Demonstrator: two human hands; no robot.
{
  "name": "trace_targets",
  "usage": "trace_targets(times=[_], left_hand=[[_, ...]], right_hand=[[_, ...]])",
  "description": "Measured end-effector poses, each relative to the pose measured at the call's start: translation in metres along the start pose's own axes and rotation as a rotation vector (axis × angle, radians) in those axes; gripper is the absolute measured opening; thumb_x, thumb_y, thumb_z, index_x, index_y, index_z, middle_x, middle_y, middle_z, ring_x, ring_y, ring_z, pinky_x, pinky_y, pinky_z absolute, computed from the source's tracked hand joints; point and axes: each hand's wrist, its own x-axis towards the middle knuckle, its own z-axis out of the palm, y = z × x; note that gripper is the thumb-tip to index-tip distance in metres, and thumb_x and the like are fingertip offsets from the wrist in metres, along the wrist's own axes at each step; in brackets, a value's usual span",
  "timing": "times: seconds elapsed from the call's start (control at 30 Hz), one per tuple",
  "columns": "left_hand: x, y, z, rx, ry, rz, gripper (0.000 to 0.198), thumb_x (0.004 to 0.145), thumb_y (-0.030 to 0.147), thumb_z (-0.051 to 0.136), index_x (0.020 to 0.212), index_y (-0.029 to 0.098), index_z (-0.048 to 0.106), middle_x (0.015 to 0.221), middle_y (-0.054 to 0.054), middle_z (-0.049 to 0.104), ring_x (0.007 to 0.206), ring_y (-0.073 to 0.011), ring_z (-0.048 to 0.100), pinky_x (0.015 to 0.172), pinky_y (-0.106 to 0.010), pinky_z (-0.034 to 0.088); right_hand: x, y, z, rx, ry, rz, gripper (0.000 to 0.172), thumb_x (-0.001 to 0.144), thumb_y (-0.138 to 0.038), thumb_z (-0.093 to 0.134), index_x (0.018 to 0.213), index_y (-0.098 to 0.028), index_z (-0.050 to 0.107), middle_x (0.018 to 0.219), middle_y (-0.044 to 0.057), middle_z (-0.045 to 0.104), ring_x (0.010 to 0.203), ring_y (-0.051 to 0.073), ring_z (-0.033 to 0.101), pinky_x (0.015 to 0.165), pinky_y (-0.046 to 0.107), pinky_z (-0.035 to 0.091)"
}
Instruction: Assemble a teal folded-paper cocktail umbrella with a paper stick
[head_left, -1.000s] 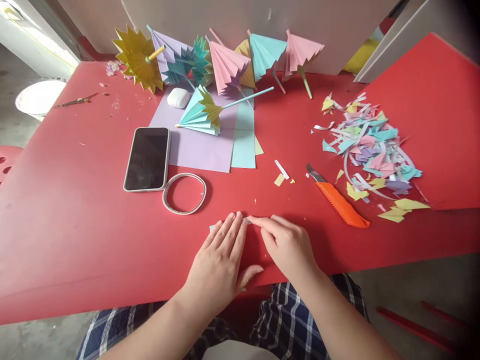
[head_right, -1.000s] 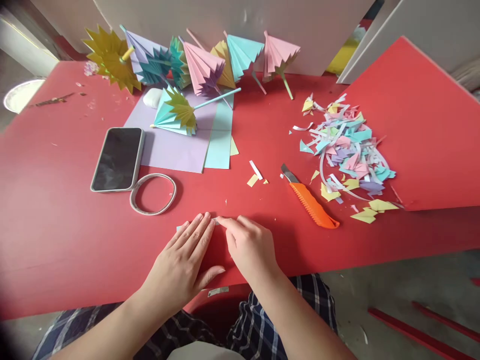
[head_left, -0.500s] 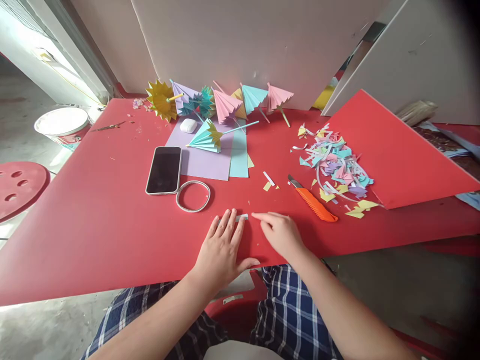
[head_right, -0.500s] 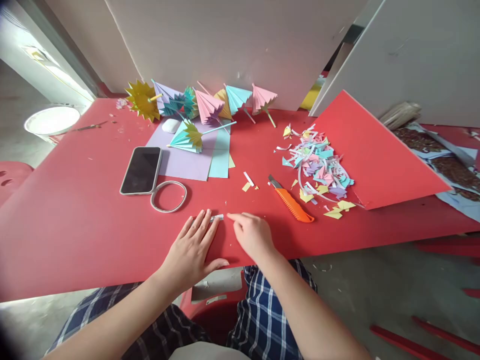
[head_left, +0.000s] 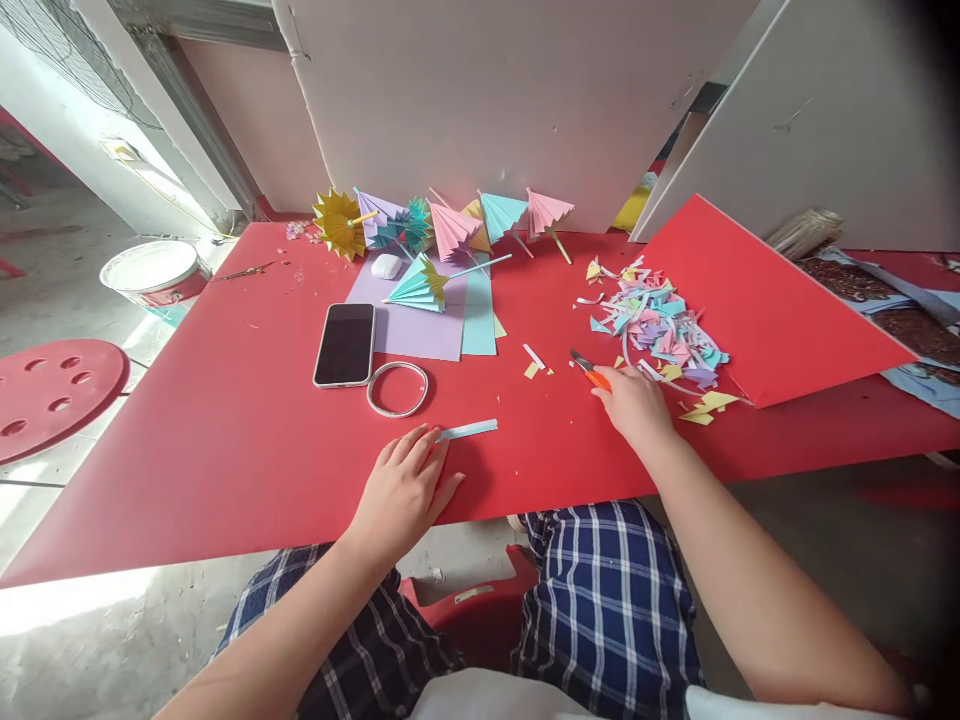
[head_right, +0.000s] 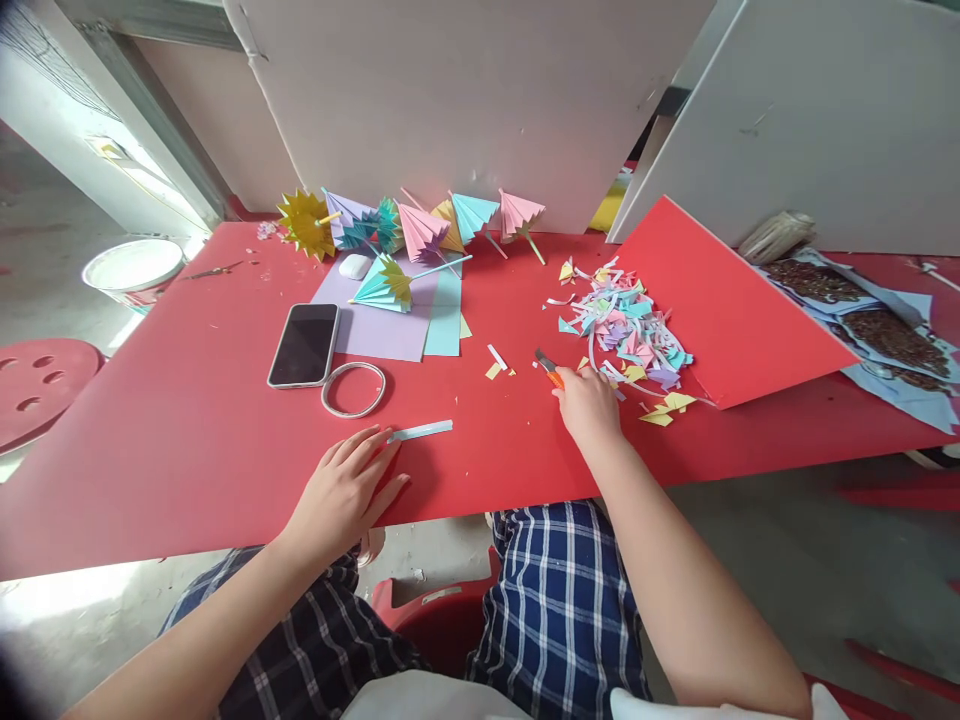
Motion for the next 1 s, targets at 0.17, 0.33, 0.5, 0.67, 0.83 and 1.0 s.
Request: trace_targets(times=[0.17, 0.33, 0.5, 0.67, 0.83, 1.0], left_hand=[[0.001, -0.002, 0.002, -0.002, 0.036, 0.108, 0.036, 0.088, 0.031, 0.045, 0.110, 0.007, 0.060, 0.116, -0.014, 0.062, 0.107, -0.0263, 0.056, 0.085, -0.038, 0.049], [0.001, -0.003, 0.005, -0.025, 0.047, 0.128, 0.034, 0.088, 0.030, 0.045, 0.110, 0.008, 0.060, 0.111, -0.013, 0.065, 0.103, -0.0255, 0.059, 0.084, -0.038, 0.049], [0.001, -0.004, 0.005, -0.037, 0.031, 0.109, 0.036, 0.089, 0.031, 0.044, 0.112, 0.008, 0.059, 0.112, -0.013, 0.064, 0.104, -0.0253, 0.059, 0.084, -0.039, 0.048], [0.002, -0.004, 0.003, -0.063, -0.015, 0.078, 0.037, 0.090, 0.032, 0.041, 0.114, 0.009, 0.058, 0.117, -0.013, 0.062, 0.107, -0.0247, 0.057, 0.085, -0.038, 0.046], [0.001, -0.005, 0.004, -0.080, -0.001, 0.073, 0.037, 0.089, 0.033, 0.041, 0.114, 0.011, 0.058, 0.117, -0.012, 0.062, 0.106, -0.0238, 0.058, 0.083, -0.037, 0.045], [0.001, -0.005, 0.006, -0.082, 0.000, 0.064, 0.037, 0.089, 0.032, 0.041, 0.115, 0.011, 0.057, 0.117, -0.011, 0.063, 0.104, -0.0228, 0.058, 0.083, -0.037, 0.044]], right_hand=[[-0.004, -0.019, -0.023, 0.001, 0.052, 0.017, 0.041, 0.085, -0.023, 0.046, 0.124, -0.014, 0.052, 0.104, 0.016, 0.057, 0.087, 0.026, 0.058, 0.072, 0.034, 0.044], [-0.049, -0.073, -0.041, 0.324, 0.093, -0.064, 0.025, 0.083, -0.022, 0.042, 0.102, -0.016, 0.058, 0.089, 0.009, 0.063, 0.079, 0.021, 0.060, 0.062, 0.026, 0.042], [-0.096, -0.129, -0.033, 0.406, -0.267, -0.084, 0.026, 0.091, -0.027, 0.032, 0.102, -0.018, 0.053, 0.061, 0.000, 0.063, 0.055, 0.016, 0.060, 0.048, 0.022, 0.036], [-0.109, -0.154, -0.033, 0.128, -0.259, -0.136, 0.034, 0.091, -0.023, 0.034, 0.123, -0.020, 0.045, 0.067, 0.002, 0.068, 0.059, 0.019, 0.066, 0.048, 0.023, 0.037], [-0.113, -0.163, -0.034, 0.029, -0.299, -0.173, 0.053, 0.090, -0.022, 0.036, 0.141, -0.025, 0.024, 0.078, 0.004, 0.070, 0.062, 0.021, 0.067, 0.051, 0.027, 0.044], [-0.115, -0.166, -0.034, 0.004, -0.345, -0.184, 0.057, 0.089, -0.020, 0.037, 0.143, -0.027, 0.020, 0.079, 0.004, 0.070, 0.064, 0.021, 0.067, 0.052, 0.027, 0.046]])
